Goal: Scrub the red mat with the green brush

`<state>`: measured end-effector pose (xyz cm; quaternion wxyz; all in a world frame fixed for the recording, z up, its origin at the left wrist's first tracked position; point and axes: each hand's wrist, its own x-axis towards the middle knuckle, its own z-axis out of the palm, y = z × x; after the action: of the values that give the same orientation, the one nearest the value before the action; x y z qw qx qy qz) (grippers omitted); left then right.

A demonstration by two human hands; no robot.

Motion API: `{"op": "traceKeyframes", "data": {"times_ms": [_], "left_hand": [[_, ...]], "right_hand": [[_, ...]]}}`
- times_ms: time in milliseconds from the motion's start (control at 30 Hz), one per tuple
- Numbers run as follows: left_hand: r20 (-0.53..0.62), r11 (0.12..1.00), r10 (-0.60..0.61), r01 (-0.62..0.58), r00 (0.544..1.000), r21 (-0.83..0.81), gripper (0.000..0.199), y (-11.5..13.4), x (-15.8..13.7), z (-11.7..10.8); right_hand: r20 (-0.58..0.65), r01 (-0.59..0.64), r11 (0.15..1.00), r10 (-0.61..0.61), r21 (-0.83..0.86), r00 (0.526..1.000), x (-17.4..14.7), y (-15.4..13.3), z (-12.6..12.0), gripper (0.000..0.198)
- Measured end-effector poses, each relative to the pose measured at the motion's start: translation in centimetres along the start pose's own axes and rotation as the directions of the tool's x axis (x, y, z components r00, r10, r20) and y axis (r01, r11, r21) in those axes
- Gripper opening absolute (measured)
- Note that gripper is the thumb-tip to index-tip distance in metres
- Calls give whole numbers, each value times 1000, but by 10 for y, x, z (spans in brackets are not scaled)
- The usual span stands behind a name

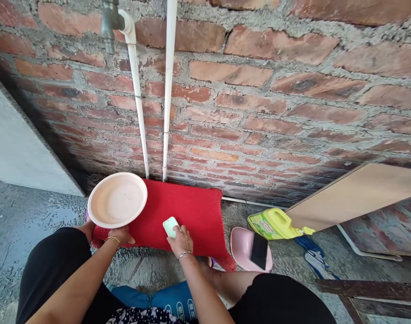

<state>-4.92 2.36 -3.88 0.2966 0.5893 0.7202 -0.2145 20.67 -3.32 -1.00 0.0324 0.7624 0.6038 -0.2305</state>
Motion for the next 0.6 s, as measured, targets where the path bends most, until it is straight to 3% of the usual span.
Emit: {"op": "traceKeyframes", "data": {"times_ms": [67,167,233,300,400,500,600], "left_hand": [[32,1000,-19,18,999,11,93,3,-4,-5],[76,999,-30,29,997,16,85,5,-6,-9],[88,999,-34,34,996,6,86,4,-5,-10],[76,999,-33,34,997,-8,90,3,-4,-9],[41,1000,-10,10,999,-17,95,2,-4,-6],[4,1000,9,-9,1000,-15,97,0,-3,-3],[-5,1000,12,-12,1000,-9,94,-2,1,1]], "right_hand": [[-39,-139,990,139,-5,990,-3,35,-14,37],[-85,-350,937,350,12,933,-9,78,-32,40],[-113,-364,930,366,37,924,-12,83,-35,40],[-115,-243,967,251,72,961,-14,67,-28,38],[-20,58,993,-56,104,998,-15,19,-7,36],[93,288,954,-295,76,951,-18,-28,15,39],[147,403,915,-402,18,904,-20,-58,26,38]]}}
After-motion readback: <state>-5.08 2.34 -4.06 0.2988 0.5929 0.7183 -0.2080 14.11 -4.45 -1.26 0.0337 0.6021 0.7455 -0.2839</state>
